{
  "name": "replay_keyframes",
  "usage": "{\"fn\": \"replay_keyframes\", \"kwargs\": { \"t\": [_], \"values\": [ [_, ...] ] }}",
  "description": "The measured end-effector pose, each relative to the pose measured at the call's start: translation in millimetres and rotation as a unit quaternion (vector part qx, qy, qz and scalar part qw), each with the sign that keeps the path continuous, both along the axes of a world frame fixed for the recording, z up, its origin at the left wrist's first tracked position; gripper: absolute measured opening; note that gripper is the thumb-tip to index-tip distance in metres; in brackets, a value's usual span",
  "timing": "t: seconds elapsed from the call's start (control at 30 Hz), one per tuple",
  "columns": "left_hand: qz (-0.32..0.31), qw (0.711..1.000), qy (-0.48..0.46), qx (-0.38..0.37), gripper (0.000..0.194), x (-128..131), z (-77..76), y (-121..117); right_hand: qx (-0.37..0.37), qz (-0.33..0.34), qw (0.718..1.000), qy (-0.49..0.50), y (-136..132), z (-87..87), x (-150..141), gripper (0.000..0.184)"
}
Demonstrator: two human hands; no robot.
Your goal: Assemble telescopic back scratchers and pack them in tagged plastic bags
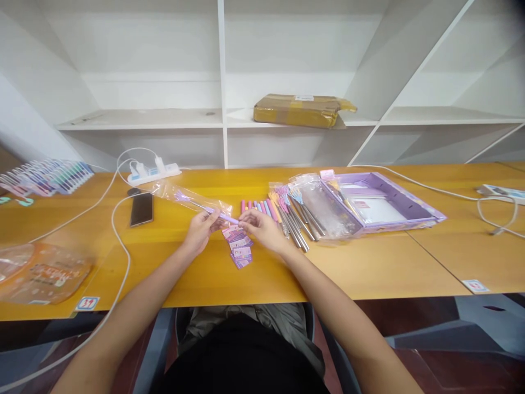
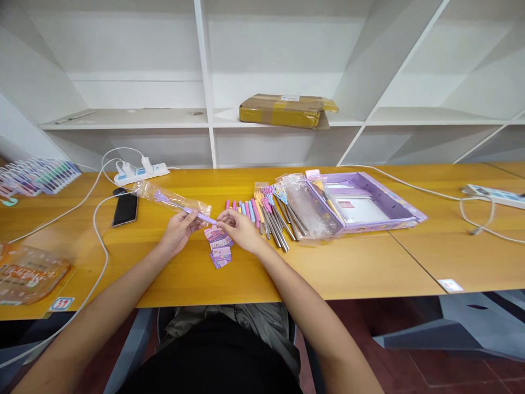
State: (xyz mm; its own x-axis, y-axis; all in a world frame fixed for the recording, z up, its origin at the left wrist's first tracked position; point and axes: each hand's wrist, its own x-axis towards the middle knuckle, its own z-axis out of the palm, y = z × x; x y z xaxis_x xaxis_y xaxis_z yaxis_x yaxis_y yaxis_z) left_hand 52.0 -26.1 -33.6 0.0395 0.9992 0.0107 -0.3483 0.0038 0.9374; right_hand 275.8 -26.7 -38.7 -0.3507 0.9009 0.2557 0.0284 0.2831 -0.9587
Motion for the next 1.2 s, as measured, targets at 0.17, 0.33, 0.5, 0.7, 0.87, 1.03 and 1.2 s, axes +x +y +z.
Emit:
{"fn": "replay_keyframes", "kwargs": {
  "t": [0.17, 0.33, 0.5, 0.7, 0.87, 1.03, 1.2],
  "values": [
    [-0.055, 0.998, 0.034, 0.001, 0.051, 8, -1.3, -10, 0.028, -0.013, 0.999, -0.029, -3, -1.2, -2, 0.030],
    [-0.075, 0.996, 0.047, 0.000, 0.050, 9, -6.2, -13, 0.038, -0.010, 0.998, -0.039, -9, 0.9, -3, 0.029],
    [-0.070, 0.996, 0.056, -0.002, 0.050, 8, -4.9, -11, 0.057, -0.007, 0.998, -0.034, -11, 0.1, -4, 0.042],
    [-0.063, 0.997, 0.039, -0.001, 0.049, 10, -1.7, -10, 0.075, -0.025, 0.996, -0.050, -7, -2.8, -3, 0.032],
    [-0.098, 0.995, 0.030, -0.011, 0.048, 8, 0.2, -11, 0.074, -0.027, 0.996, -0.049, -2, -9.0, -1, 0.034],
    [-0.134, 0.990, 0.029, -0.013, 0.048, 8, 3.0, -14, 0.079, -0.005, 0.996, -0.044, -1, -10.3, -1, 0.031],
    [-0.141, 0.990, 0.019, -0.020, 0.047, 8, 2.3, -14, 0.073, 0.016, 0.995, -0.062, -3, -4.0, 0, 0.029]
  ]
}}
